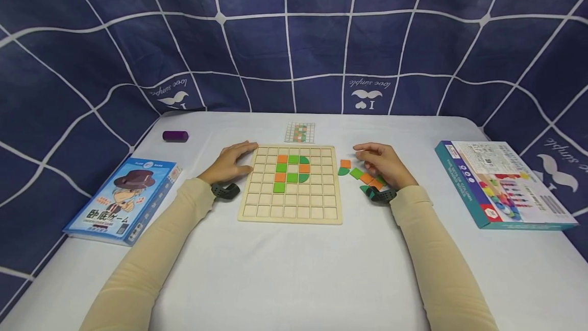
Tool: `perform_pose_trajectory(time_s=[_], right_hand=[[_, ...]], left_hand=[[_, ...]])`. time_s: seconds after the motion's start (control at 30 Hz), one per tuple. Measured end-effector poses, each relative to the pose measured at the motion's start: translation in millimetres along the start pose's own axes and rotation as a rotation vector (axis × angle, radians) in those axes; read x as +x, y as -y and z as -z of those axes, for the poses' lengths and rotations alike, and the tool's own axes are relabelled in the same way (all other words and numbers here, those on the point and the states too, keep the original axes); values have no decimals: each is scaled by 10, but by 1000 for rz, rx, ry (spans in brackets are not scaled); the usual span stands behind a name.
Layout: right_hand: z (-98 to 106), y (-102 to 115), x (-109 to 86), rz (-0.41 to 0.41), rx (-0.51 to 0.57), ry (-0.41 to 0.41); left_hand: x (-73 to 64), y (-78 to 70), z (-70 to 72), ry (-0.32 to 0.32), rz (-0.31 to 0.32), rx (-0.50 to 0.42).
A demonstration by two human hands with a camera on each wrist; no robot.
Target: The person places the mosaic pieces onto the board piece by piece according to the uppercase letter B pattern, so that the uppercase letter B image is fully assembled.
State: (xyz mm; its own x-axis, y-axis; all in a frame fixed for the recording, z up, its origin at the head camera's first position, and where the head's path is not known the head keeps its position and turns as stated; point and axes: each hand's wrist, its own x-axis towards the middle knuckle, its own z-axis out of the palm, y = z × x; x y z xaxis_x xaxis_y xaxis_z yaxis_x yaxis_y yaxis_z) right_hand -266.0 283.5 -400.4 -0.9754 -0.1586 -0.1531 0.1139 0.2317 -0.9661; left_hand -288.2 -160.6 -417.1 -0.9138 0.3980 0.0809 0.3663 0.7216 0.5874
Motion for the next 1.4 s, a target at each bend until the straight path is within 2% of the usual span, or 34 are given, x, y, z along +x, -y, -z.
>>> perform_pose_trajectory(time_s=[0.13,0.37,0.6,0.93,1.4], right_hand=[[-16,-14,3,4,-60,6],[-60,-39,21,39,-251,27],[-116,-15,29,48,-352,32],[-200,3,28,10,-438,-69],[-217,7,27,30,-489,-126]], left_hand=[[-8,-1,4,3,5,-4],[-8,10,5,3,6,-4],[-4,15,7,7,1,4],[-9,-13,20,12,7,7],[-10,-5,15,14,4,15]])
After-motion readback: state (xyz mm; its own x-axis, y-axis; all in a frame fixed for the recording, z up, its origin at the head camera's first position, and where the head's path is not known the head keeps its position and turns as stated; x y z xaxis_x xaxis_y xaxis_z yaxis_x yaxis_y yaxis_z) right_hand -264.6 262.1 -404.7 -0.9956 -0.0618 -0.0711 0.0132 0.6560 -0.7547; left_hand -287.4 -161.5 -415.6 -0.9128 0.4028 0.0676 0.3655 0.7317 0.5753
